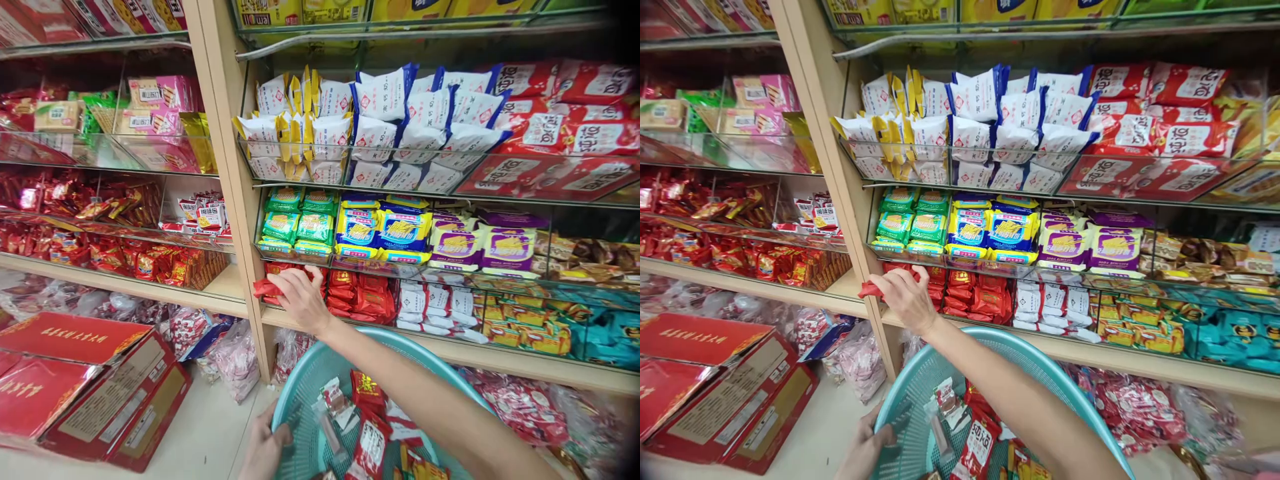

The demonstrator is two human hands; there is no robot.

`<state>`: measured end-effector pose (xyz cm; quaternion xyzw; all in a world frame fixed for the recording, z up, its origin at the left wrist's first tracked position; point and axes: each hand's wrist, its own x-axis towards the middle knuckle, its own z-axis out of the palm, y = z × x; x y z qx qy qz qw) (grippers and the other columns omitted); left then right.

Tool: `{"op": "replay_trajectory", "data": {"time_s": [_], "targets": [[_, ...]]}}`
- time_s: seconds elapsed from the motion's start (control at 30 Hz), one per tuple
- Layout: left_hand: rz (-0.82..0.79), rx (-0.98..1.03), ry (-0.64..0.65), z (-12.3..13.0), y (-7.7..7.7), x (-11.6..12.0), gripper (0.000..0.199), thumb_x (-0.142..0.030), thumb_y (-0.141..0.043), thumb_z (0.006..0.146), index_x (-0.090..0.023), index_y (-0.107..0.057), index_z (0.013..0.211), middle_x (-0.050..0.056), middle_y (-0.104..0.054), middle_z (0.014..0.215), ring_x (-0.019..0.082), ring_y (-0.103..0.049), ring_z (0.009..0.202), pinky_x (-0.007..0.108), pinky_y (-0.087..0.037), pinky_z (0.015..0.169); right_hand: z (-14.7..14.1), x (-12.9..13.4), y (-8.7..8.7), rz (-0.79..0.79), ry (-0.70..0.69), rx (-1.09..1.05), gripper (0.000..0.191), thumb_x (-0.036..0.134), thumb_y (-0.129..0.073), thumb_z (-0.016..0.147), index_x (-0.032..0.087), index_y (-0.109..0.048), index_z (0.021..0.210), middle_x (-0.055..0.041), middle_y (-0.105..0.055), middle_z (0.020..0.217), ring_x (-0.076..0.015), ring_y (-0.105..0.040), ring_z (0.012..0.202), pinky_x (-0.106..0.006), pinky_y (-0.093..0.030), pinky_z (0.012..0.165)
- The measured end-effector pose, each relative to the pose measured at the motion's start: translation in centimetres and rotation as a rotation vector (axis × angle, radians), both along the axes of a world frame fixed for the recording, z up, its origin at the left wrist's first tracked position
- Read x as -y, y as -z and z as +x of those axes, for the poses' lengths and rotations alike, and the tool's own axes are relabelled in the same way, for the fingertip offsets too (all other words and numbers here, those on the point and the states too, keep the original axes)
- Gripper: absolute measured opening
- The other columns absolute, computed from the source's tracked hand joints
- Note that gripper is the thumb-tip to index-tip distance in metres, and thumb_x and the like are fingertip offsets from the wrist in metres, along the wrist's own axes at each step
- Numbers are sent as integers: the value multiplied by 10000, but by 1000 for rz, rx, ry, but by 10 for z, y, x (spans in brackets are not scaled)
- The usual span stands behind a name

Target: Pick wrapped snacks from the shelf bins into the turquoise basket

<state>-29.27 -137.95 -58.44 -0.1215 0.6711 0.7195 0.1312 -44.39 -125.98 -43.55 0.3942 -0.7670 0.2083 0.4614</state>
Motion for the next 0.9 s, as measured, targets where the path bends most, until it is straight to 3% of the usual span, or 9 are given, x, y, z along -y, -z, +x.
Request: {"op": "replay_trajectory", "data": {"time_s": [0.1, 0.17, 0.3, 0.43, 0.6, 0.73, 0.9], "targets": [[2, -5, -1, -4, 10, 3, 382, -198, -548, 512, -177, -663, 875, -26, -490, 544, 152, -470, 574, 267, -386, 560, 36, -38, -5, -144, -36, 126, 420, 201, -513, 886, 271, -398, 1284, -28, -646, 1089, -169, -548, 1071, -413, -241, 1019], [-1, -13, -5, -5, 11, 4, 439, -187, -549, 503, -188, -659, 928, -28, -510, 553, 154, -486, 581, 263, -400, 562, 60, -70, 2, -217, -34, 321, 446, 224, -530, 874, 290, -387, 1291, -25, -635, 1093, -170, -560, 1051, -381, -325, 978], [11, 16, -4, -5, 0, -1, 465, -177, -513, 492, -179, -644, 938, -35, -519, 547, 136, -474, 519, 246, -386, 499, 96, -132, 37, -369, 71, 887, 475, 284, -566, 825, 289, -401, 1271, -24, -597, 1080, -177, -572, 1002, -343, -412, 901], [1, 44, 26, -5, -23, -11, 377, -173, -501, 537, -175, -626, 893, -40, -521, 554, 116, -474, 488, 227, -369, 469, 106, -172, 80, -362, 62, 1271, 470, 238, -615, 725, 237, -460, 1169, 5, -574, 934, -153, -573, 822, -315, -443, 799], [-7, 41, 94, -13, -45, -21, 265, -160, -506, 555, -173, -593, 804, -50, -514, 542, 106, -480, 471, 219, -368, 464, 100, -188, 110, -395, 35, 1431, 457, 245, -660, 641, 207, -488, 1062, 8, -584, 890, -140, -557, 748, -297, -444, 735], [-18, 40, 119, -18, -50, -25, 227, -160, -508, 553, -175, -571, 770, -45, -531, 553, 112, -501, 476, 227, -380, 467, 97, -190, 116, -494, 47, 1471, 448, 282, -667, 634, 199, -491, 1038, 0, -590, 874, -152, -575, 760, -297, -452, 717], [-20, 24, 123, -20, -49, -27, 190, -159, -509, 546, -179, -546, 732, -54, -513, 541, 103, -487, 461, 222, -375, 460, 103, -194, 116, -480, 96, 1461, 448, 250, -654, 626, 178, -497, 1039, -2, -585, 838, -150, -565, 736, -294, -446, 703]]}}
